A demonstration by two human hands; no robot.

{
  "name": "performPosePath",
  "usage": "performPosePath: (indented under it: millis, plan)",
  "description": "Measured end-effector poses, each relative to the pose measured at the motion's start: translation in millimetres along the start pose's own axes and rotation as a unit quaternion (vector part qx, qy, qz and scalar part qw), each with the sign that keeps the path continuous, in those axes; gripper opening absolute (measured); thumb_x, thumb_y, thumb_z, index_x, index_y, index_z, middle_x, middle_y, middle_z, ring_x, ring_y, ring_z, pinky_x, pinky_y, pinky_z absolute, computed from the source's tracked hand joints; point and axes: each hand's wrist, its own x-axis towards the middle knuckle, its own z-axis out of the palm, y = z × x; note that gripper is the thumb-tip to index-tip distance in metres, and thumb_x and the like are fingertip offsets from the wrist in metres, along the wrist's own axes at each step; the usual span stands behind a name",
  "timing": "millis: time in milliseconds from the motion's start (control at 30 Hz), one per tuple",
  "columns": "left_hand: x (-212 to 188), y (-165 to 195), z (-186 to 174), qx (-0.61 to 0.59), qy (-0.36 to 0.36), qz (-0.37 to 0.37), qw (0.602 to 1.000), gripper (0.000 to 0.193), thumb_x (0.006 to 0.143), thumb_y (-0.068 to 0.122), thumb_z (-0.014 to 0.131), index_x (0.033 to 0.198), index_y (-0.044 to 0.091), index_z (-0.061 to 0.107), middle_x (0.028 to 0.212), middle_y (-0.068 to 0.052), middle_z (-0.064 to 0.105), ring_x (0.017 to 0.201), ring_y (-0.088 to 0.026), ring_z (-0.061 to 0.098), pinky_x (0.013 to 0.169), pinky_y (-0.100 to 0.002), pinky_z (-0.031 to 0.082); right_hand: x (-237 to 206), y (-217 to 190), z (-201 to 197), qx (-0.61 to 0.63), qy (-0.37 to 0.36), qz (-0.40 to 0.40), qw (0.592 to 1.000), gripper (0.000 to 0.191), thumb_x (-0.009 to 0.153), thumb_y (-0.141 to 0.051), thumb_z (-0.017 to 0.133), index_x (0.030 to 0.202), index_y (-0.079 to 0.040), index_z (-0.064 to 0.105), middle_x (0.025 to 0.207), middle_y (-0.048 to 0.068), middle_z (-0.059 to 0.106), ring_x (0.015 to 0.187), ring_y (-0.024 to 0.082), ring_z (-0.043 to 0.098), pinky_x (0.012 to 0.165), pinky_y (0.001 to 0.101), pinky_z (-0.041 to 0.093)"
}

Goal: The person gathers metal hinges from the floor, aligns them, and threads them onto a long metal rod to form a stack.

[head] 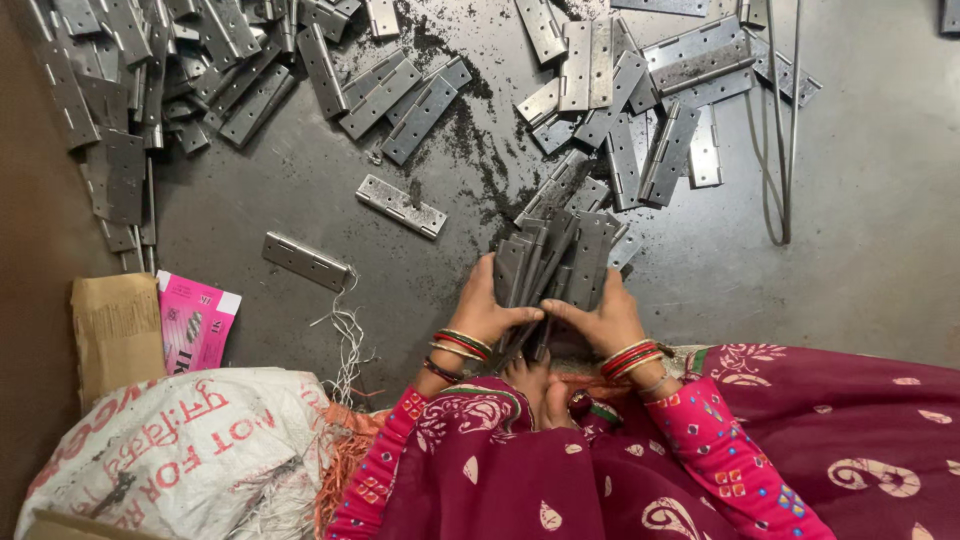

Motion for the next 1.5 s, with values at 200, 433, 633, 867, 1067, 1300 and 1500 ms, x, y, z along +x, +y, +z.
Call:
performPosePath:
  millis: [200,433,633,867,1067,1300,1500]
  plan:
    - [-1.7,-14.4,-7.8,-0.049,-0.031,-0.005,0.998,0.102,0.056,0.029,0.099,0.139,0.000,0.045,0.128,-0.019,0.067,0.120,-0.029,0.066,0.101,-0.039,0.052,-2.7,5.4,13.5,-0.013,0.010,0.023,1.000,0.083,0.063,-0.044,0.097,0.116,0.005,0.056,0.106,0.021,0.075,0.097,0.030,0.075,0.087,0.0402,0.058]
    - [-7.9,-7.5,-9.2,-0.073,-0.049,0.002,0.996,0.106,0.057,0.028,0.098,0.143,0.003,0.040,0.129,-0.019,0.066,0.120,-0.030,0.066,0.101,-0.038,0.052,-12.3,6.4,23.6,0.122,0.025,-0.016,0.992,0.081,0.066,-0.037,0.093,0.125,0.000,0.052,0.112,0.016,0.073,0.099,0.023,0.073,0.088,0.0376,0.058]
    - [-14.9,3.0,1.4,0.016,0.007,0.099,0.995,0.120,0.047,0.020,0.102,0.144,0.000,0.033,0.130,-0.028,0.058,0.123,-0.044,0.057,0.102,-0.047,0.045,-12.8,4.0,29.8,0.136,0.035,-0.010,0.990,0.080,0.067,-0.026,0.096,0.125,0.001,0.049,0.116,0.016,0.071,0.103,0.024,0.071,0.088,0.0368,0.057]
    - [-3.7,-3.2,-7.3,-0.016,-0.027,0.023,0.999,0.097,0.056,0.018,0.095,0.138,0.002,0.045,0.119,-0.020,0.069,0.110,-0.035,0.069,0.095,-0.041,0.054,1.6,7.1,27.3,0.257,-0.026,-0.016,0.966,0.077,0.070,-0.023,0.092,0.129,0.000,0.050,0.116,0.013,0.071,0.102,0.021,0.071,0.088,0.0359,0.060]
    - [2.3,-15.3,-12.8,-0.199,-0.029,-0.013,0.980,0.078,0.060,0.010,0.090,0.129,0.002,0.054,0.110,-0.010,0.073,0.098,-0.020,0.072,0.089,-0.034,0.058,12.8,-1.2,22.9,0.150,-0.052,-0.072,0.985,0.074,0.075,-0.018,0.091,0.132,0.002,0.048,0.116,0.013,0.071,0.104,0.020,0.069,0.090,0.0351,0.057]
    - [0.2,-29.0,-15.9,-0.323,-0.058,-0.041,0.944,0.078,0.063,0.008,0.092,0.131,0.000,0.055,0.112,-0.009,0.071,0.099,-0.018,0.069,0.092,-0.035,0.057,19.2,-18.4,13.4,0.246,-0.169,-0.018,0.954,0.082,0.071,-0.023,0.086,0.138,-0.001,0.043,0.117,0.012,0.068,0.100,0.018,0.070,0.071,0.0364,0.064]
    - [-6.4,-20.1,-18.9,-0.149,0.005,0.077,0.986,0.088,0.063,0.012,0.096,0.133,0.000,0.045,0.118,-0.014,0.067,0.109,-0.027,0.067,0.096,-0.039,0.053,17.7,-24.1,11.0,-0.050,-0.033,-0.242,0.968,0.073,0.076,-0.035,0.088,0.130,0.002,0.056,0.109,0.024,0.071,0.098,0.034,0.071,0.080,0.0432,0.057]
